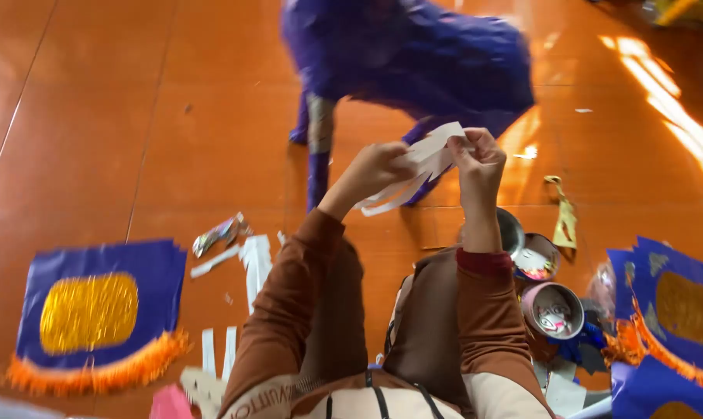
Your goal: Gluing decorative panels onto a blue horse-shaped figure using a glue brush.
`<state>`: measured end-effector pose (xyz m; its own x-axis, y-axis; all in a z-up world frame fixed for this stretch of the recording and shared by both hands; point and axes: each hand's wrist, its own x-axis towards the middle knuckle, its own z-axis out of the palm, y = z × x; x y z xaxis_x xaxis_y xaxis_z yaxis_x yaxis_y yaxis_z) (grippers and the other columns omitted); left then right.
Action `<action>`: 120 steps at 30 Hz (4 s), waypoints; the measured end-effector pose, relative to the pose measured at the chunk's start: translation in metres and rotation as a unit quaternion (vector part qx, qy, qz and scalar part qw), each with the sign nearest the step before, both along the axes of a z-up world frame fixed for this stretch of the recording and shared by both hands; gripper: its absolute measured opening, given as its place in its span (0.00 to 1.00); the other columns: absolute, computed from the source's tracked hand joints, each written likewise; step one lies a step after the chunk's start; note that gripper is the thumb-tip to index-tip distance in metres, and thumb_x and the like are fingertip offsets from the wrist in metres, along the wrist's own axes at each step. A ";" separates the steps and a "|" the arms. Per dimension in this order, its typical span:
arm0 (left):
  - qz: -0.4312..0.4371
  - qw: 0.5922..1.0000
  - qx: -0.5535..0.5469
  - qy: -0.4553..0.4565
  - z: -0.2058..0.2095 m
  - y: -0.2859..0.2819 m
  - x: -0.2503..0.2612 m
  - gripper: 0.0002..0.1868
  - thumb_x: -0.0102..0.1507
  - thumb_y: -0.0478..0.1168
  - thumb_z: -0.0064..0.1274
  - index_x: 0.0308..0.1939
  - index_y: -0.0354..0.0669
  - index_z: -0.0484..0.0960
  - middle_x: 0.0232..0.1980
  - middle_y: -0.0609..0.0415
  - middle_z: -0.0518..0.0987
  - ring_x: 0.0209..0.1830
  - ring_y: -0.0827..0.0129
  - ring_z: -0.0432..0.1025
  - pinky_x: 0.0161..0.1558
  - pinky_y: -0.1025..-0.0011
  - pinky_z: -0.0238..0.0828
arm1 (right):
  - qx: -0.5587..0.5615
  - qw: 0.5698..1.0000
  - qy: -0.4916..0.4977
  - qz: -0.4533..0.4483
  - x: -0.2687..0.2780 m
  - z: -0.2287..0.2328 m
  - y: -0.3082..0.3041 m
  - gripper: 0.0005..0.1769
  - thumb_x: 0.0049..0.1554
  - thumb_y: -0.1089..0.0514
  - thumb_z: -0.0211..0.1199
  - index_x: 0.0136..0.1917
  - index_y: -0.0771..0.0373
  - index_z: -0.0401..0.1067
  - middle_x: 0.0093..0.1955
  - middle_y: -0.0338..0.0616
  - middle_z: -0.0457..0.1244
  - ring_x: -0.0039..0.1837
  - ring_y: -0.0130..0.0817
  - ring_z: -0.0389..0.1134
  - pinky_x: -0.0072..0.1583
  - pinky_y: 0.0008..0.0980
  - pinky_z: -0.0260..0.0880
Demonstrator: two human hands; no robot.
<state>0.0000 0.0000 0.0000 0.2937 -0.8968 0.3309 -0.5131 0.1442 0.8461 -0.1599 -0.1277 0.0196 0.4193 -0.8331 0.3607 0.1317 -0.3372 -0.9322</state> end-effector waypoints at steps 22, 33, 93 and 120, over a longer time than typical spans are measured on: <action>0.097 0.985 -0.119 -0.078 -0.027 -0.032 -0.078 0.23 0.63 0.27 0.51 0.62 0.43 0.76 0.54 0.46 0.81 0.52 0.55 0.76 0.52 0.61 0.73 | 0.123 0.984 0.091 0.091 -0.042 -0.024 0.010 0.16 0.64 0.48 0.54 0.58 0.57 0.74 0.45 0.47 0.70 0.50 0.32 0.70 0.54 0.39 0.72; 0.138 0.967 -0.022 0.211 -0.010 -0.008 -0.045 0.12 0.70 0.30 0.45 0.56 0.39 0.78 0.44 0.44 0.82 0.45 0.68 0.78 0.53 0.66 0.75 | 0.072 0.800 0.581 -0.134 -0.208 -0.301 -0.063 0.13 0.55 0.43 0.57 0.43 0.45 0.80 0.44 0.44 0.71 0.51 0.51 0.72 0.55 0.45 0.72; -0.016 0.913 -0.006 0.407 -0.047 -0.023 -0.039 0.31 0.60 0.23 0.42 0.69 0.33 0.68 0.56 0.35 0.77 0.58 0.58 0.70 0.61 0.62 0.68 | 0.008 0.974 0.223 -0.032 -0.121 -0.046 0.063 0.11 0.53 0.63 0.65 0.48 0.54 0.83 0.30 0.41 0.70 0.36 0.26 0.70 0.41 0.29 0.74; 0.022 0.935 0.034 0.351 -0.046 -0.021 -0.027 0.23 0.64 0.27 0.43 0.64 0.33 0.74 0.52 0.38 0.80 0.51 0.61 0.73 0.57 0.61 0.71 | 0.177 0.766 0.598 -0.156 -0.207 -0.233 -0.016 0.20 0.61 0.47 0.45 0.59 0.43 0.76 0.55 0.54 0.70 0.61 0.57 0.69 0.62 0.52 0.69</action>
<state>-0.0270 -0.0205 -0.0461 0.4552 -0.8903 -0.0141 0.1682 0.0704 0.9832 -0.3670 -0.1438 -0.2136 0.0339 -0.9171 -0.3971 -0.9233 0.1233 -0.3637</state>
